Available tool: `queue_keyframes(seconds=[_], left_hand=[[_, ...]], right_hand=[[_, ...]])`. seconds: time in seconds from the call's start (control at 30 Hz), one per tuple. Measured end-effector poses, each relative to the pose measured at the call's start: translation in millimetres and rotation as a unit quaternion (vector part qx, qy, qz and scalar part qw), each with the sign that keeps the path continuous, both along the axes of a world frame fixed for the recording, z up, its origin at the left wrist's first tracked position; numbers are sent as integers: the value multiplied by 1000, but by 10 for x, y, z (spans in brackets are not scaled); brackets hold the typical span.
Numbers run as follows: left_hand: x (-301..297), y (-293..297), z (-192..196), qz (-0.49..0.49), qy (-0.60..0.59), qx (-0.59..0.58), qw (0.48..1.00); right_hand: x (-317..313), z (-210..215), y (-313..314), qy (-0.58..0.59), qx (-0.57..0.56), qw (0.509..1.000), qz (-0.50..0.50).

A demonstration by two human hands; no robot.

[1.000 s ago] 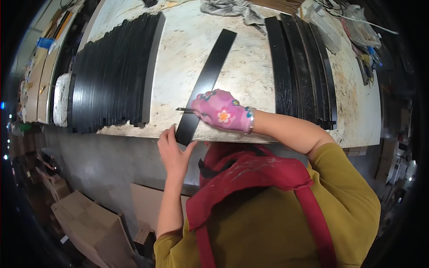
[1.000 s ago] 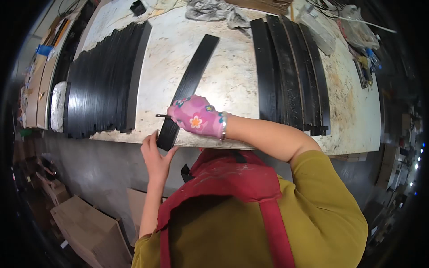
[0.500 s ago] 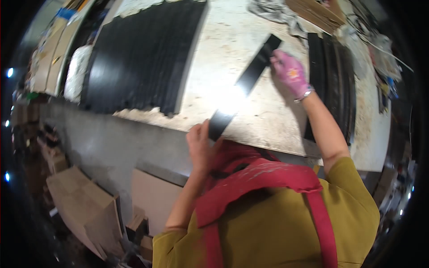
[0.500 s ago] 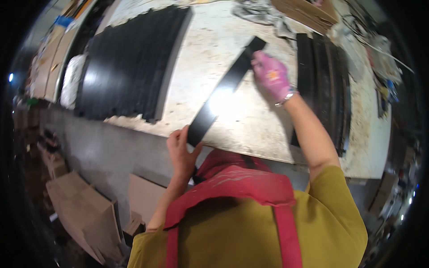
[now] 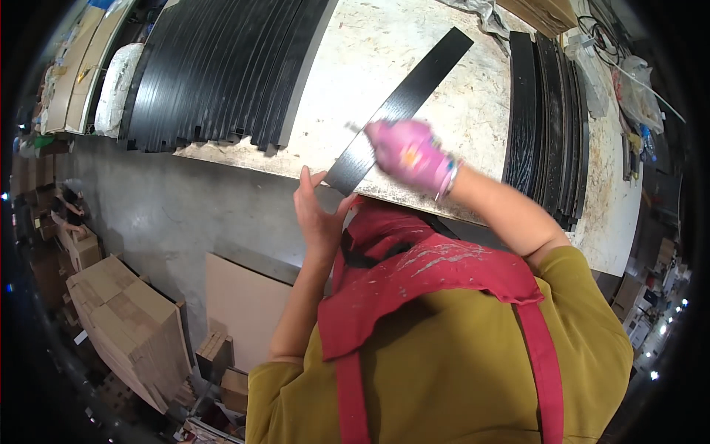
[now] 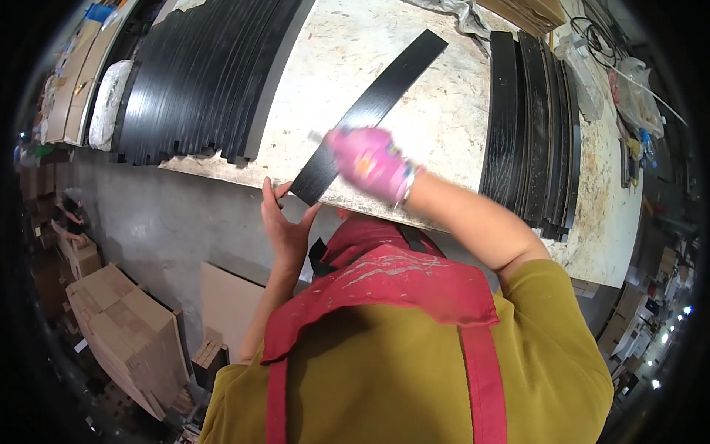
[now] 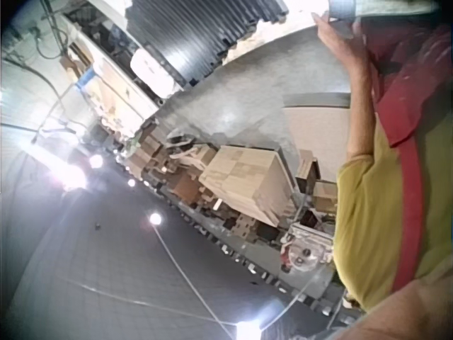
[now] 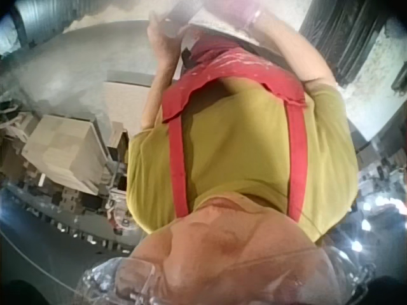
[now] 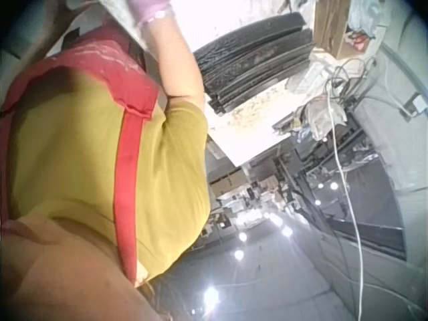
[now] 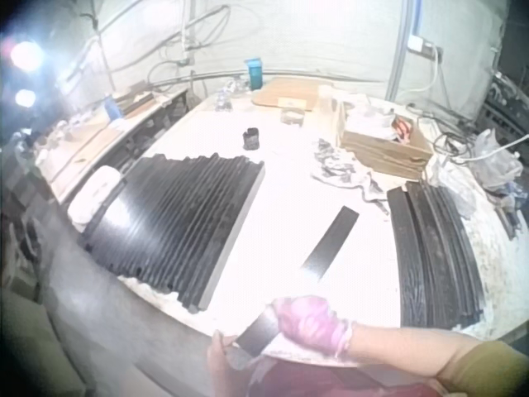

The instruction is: The person scrapes the edges and surfaces of wooden slats using a small blade, picking up each slat from a stack and cleaning multiple sides before setting it down.

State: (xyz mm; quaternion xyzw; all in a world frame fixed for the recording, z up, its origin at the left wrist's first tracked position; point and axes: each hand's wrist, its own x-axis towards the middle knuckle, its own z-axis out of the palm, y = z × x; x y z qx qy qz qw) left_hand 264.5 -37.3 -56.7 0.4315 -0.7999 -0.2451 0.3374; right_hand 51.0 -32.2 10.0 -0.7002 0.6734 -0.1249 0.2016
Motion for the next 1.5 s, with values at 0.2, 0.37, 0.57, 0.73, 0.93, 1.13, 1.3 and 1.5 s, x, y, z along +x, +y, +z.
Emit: queue_keyframes(seconds=[0.2,0.37,0.57,0.73,0.93,1.13,1.3,1.5], left_hand=[[88,74,-61,-1,-39,17,999],[-13,97,173,-17,-42,69,997],[52,-58,299,-100,-44,311,944],[4,-9,478,34,290,725,624],[171,112,391,13,335,765,550],[134,208,319,75,315,756,569],[193,279,-5,91,308,749,580],[72,270,129,103,325,758,556]], right_hand=[[-226,-146,4,81,-66,994,34],[-2281,-448,-402,209,-122,946,-214],[-2128,199,-296,-28,-104,950,-294],[-272,120,93,-13,24,996,87],[-1254,-163,-535,14,-115,975,-192],[-1735,-130,-579,81,-106,975,-178],[-350,-89,7,54,-39,995,81],[-1384,-176,-533,48,-182,960,-205]])
